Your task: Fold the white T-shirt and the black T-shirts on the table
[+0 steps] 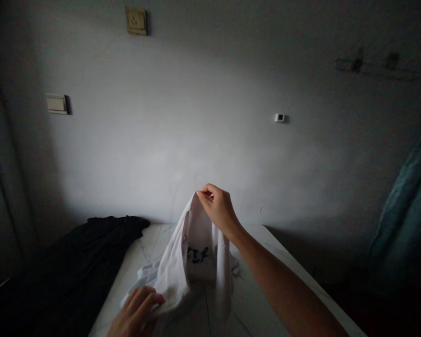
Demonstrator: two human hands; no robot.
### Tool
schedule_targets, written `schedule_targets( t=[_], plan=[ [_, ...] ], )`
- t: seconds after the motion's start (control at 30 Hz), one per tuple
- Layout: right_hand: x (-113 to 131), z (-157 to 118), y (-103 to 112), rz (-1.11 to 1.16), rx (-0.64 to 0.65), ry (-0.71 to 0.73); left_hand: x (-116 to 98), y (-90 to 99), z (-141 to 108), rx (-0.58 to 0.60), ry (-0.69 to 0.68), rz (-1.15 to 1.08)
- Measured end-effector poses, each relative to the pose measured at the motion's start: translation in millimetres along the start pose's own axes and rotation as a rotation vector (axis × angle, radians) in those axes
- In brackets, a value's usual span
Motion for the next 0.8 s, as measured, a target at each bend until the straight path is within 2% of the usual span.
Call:
schedule_targets(
  t=[0.1, 0.17, 0.27, 0.37, 0.43, 0.57, 0.7, 0.8],
  plan=[
    [-18.8, -7.4, 2.6, -0.053, 0.023, -0.062, 7.9, 18.1, 42.3, -0.006, 0.339, -0.331],
    [-30.6, -15.2, 1.9, -0.084, 0.037, -0.103, 5.8, 28.5, 70.6, -0.001, 0.414, -0.527],
    [-32.1, -31.3, -7.4, -0.030, 0.132, -0.119, -3.9, 38.4, 111.2, 0.076, 0.384, -0.687],
    [-13.3, -54.1, -22.4, 0.141, 0.312, -0.163, -17.7, 45.4, 144.0, 0.114, 0.326, -0.671],
    [4.2, -69.5, -27.8, 0.189, 0.346, -0.168, -29.6, 48.7, 159.5, 0.134, 0.262, -0.633],
    [25.7, -88.5, -27.3, 0.043, 0.232, -0.089, -49.4, 55.7, 176.4, 0.157, 0.117, -0.521],
    [23.6, -88.1, -20.6, 0.024, 0.100, -0.004, -58.8, 63.6, 184.2, 0.203, -0.018, -0.398],
    [22.1, -83.9, -16.0, 0.054, 0.022, 0.065, -59.7, 66.9, 186.7, 0.251, -0.032, -0.355]
  ],
)
Point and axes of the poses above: each hand's wrist, its own z-axis towards the middle knuckle, its own y-axis out of the back of the hand, x = y × z, the point moved 4 cm from there along z, towards the middle knuckle, and after that the axes turned 8 degrees about -z, right-handed, at the moved point
